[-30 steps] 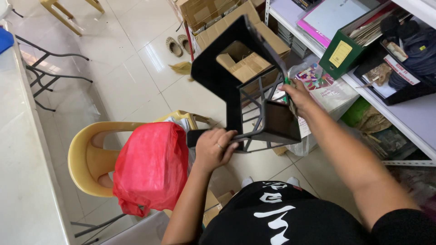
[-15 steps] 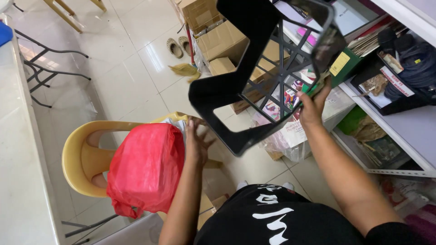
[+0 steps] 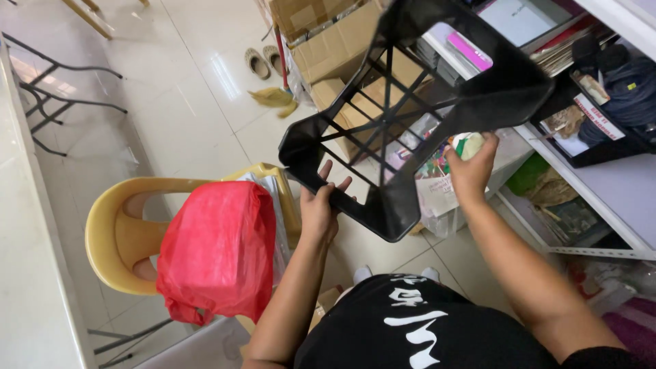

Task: Cleaning a plastic stand with a cloth and organizing items in a staff work area.

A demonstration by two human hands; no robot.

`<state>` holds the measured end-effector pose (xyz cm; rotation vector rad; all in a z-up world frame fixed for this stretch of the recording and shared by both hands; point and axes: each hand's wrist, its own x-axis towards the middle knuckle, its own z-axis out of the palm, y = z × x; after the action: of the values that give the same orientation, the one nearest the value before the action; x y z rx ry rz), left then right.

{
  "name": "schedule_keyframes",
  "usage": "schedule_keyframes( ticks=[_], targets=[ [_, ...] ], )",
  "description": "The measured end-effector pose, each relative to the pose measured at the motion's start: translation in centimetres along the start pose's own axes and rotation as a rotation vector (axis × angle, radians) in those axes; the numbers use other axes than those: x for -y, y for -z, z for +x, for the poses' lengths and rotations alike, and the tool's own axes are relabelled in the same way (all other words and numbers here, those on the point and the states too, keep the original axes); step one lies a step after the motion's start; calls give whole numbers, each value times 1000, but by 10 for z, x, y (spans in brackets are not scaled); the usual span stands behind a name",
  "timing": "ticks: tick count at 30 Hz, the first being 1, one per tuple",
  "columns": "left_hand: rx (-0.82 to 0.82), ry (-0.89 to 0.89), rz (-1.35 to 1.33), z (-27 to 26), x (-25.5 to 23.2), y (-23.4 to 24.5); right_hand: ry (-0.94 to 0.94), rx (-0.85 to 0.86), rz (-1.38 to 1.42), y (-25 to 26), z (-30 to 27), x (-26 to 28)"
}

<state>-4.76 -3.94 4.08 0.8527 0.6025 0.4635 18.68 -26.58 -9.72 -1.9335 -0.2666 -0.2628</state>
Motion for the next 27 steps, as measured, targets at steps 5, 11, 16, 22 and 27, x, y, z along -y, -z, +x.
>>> schedule_keyframes(
  ticks=[5,11,16,22,27],
  targets=[
    [-66,-29,96,17,30,24,-23,94,25,7,-44,46],
    [-32,-107,178,-3,45,26,64,353,125,-45,-5,54],
    [189,-231,500,-38,35,7,202,178,-48,-129,40,-35],
    [213,-105,431,-46,17,-6,70,465,54,-127,-30,-18],
    [94,-129,485,-30,9,37,-126,1010,-414,-87,-78,-50]
  ],
)
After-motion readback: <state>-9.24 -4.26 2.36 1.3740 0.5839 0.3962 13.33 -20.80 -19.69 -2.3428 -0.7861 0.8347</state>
